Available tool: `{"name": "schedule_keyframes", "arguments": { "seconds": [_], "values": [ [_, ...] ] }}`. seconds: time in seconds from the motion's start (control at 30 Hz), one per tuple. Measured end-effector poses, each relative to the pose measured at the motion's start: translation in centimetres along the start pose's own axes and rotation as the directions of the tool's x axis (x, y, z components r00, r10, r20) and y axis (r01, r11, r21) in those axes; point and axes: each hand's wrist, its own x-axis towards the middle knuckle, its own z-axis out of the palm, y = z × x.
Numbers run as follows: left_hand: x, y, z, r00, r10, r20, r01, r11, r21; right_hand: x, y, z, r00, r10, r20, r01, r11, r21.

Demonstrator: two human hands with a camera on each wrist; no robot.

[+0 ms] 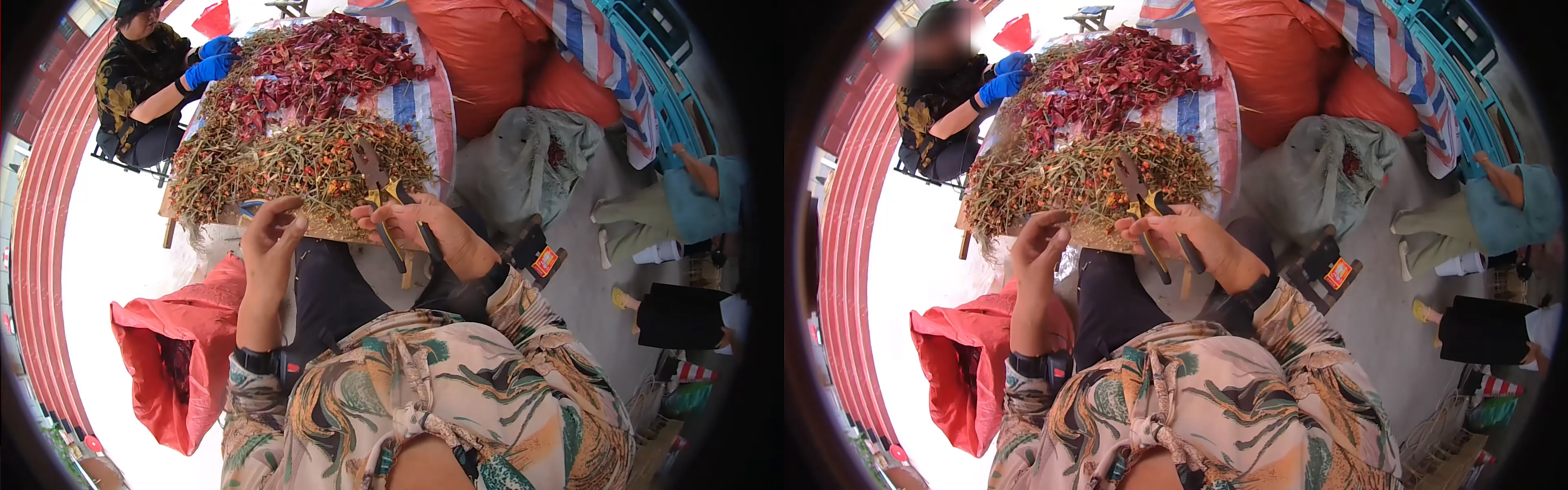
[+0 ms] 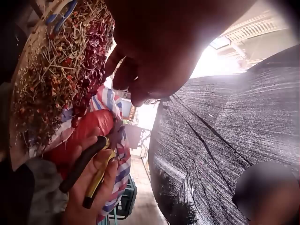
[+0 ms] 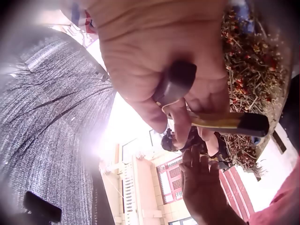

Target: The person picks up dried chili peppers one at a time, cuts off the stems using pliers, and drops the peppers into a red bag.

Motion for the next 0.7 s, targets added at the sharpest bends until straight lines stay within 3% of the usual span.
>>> {"name": "schedule_keyframes", "arguments": {
  "seconds": [0.03, 0.13, 0.27, 0.37, 0.5, 0.53, 0.63, 0.7],
  "values": [
    [1.7, -0.1, 1.2, 0.998, 0.034, 0.048, -0.032, 0.999, -0.034, 0.0, 0.1, -0.3, 1.0, 0.012, -0.006, -0.012, 1.0, -0.02],
    [5.6, 1.6, 3.8, 0.983, -0.114, 0.147, 0.139, 0.974, -0.176, 0.1, 0.2, -1.2, 0.998, 0.06, -0.015, -0.061, 0.988, -0.143],
    [10.2, -1.0, 4.4, 0.894, -0.138, 0.426, 0.212, 0.969, -0.131, 0.3, 0.3, -2.3, 0.998, 0.052, -0.019, -0.055, 0.941, -0.333],
    [12.0, -2.2, 4.6, 0.847, -0.202, 0.491, 0.324, 0.93, -0.175, 0.8, 0.4, -3.9, 0.997, 0.063, -0.05, -0.078, 0.903, -0.423],
    [15.0, -2.1, 5.3, 0.888, -0.246, 0.389, 0.324, 0.934, -0.148, 1.7, -0.2, -4.9, 0.976, 0.137, -0.171, -0.199, 0.88, -0.431],
    [16.1, -2.1, 5.3, 0.918, -0.222, 0.329, 0.277, 0.952, -0.129, 2.0, -0.2, -5.4, 0.981, 0.116, -0.155, -0.172, 0.892, -0.417],
    [19.7, -3.1, 5.7, 0.976, -0.094, 0.196, 0.063, 0.985, 0.159, 2.6, -0.4, -6.9, 0.99, 0.052, -0.129, -0.098, 0.921, -0.378],
    [25.1, -5.0, 4.8, 0.977, -0.116, 0.18, -0.003, 0.832, 0.555, 3.1, -0.6, -7.8, 0.991, 0.009, -0.131, -0.055, 0.933, -0.356]
  ]
}}
